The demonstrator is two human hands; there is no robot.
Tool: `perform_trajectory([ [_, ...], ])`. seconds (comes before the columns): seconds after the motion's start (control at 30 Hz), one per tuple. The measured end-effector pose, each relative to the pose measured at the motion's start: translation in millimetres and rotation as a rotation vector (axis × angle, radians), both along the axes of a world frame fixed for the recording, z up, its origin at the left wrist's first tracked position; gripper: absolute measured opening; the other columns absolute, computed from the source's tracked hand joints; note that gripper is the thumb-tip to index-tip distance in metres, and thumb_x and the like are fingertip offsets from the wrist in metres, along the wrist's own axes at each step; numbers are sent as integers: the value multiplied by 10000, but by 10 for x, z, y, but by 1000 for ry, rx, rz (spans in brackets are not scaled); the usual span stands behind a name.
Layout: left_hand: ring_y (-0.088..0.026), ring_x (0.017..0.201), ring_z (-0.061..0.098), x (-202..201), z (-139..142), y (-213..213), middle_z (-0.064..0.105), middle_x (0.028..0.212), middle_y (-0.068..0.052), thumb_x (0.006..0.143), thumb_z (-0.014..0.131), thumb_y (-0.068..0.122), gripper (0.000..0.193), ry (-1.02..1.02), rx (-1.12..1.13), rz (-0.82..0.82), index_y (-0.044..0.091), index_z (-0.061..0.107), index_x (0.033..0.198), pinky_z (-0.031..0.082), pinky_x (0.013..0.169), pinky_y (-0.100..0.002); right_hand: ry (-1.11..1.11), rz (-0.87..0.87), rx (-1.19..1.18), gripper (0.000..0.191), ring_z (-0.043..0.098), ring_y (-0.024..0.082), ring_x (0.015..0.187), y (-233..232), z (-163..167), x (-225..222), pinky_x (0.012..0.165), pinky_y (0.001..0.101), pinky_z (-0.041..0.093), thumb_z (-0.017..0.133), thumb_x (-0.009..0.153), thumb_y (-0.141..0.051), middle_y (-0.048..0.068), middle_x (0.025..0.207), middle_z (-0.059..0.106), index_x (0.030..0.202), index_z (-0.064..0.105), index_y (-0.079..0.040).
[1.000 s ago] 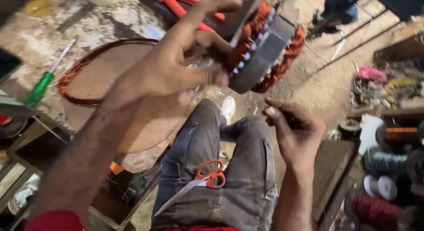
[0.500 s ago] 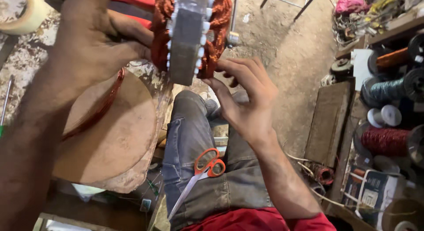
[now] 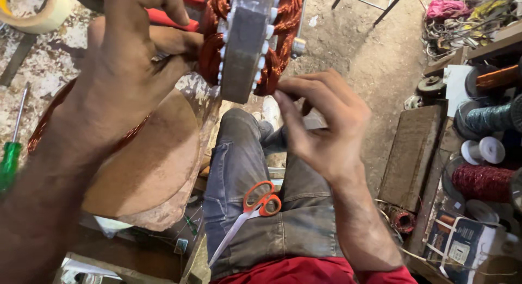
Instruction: The person winds copper wire around a motor stator, secures the wire with white tape, and uses a hammer to tap the stator. The person uses scissors to cut tape and a screwdriver to adjust the wire.
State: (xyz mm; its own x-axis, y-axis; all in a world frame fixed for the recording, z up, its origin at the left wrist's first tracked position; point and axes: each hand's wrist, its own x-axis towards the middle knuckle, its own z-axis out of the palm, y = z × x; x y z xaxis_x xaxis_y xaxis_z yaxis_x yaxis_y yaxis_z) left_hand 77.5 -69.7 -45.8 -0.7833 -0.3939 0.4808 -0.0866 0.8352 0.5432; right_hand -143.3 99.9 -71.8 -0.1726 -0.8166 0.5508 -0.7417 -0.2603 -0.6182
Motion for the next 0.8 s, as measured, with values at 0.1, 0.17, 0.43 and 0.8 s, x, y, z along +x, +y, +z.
perform_trajectory([
  [0.1,-289,1179,754,25,-53,-15,591,1199,-138,992,715,-171,545,17,39,14,-3,296,1296,596,945,-331,-145,112,-59,272,718,133,967,-33,-30,-82,751,238,613,820,973,64,105,1153,734,1203,707,-28],
  [0.17,-275,1214,757,57,-80,6,577,1262,-141,1023,749,-145,553,22,159,14,19,312,1321,597,976,-341,-302,197,-45,390,668,162,1113,-85,-96,-133,902,291,590,764,923,83,116,1227,648,1271,600,19],
  [0.43,-246,1283,618,58,-198,170,524,1374,-189,942,888,-84,1096,220,371,-266,157,-2,1537,552,1169,-392,-315,263,42,347,757,205,1013,-254,-283,-333,884,303,644,676,907,213,150,1131,737,1216,682,56],
  [0.8,-177,1185,608,-103,-309,331,554,1282,-108,908,930,117,789,272,456,-60,-54,356,1421,544,1028,-305,-548,113,249,133,635,107,745,-226,-263,-324,658,248,501,748,1033,-68,122,925,750,1107,775,39],
])
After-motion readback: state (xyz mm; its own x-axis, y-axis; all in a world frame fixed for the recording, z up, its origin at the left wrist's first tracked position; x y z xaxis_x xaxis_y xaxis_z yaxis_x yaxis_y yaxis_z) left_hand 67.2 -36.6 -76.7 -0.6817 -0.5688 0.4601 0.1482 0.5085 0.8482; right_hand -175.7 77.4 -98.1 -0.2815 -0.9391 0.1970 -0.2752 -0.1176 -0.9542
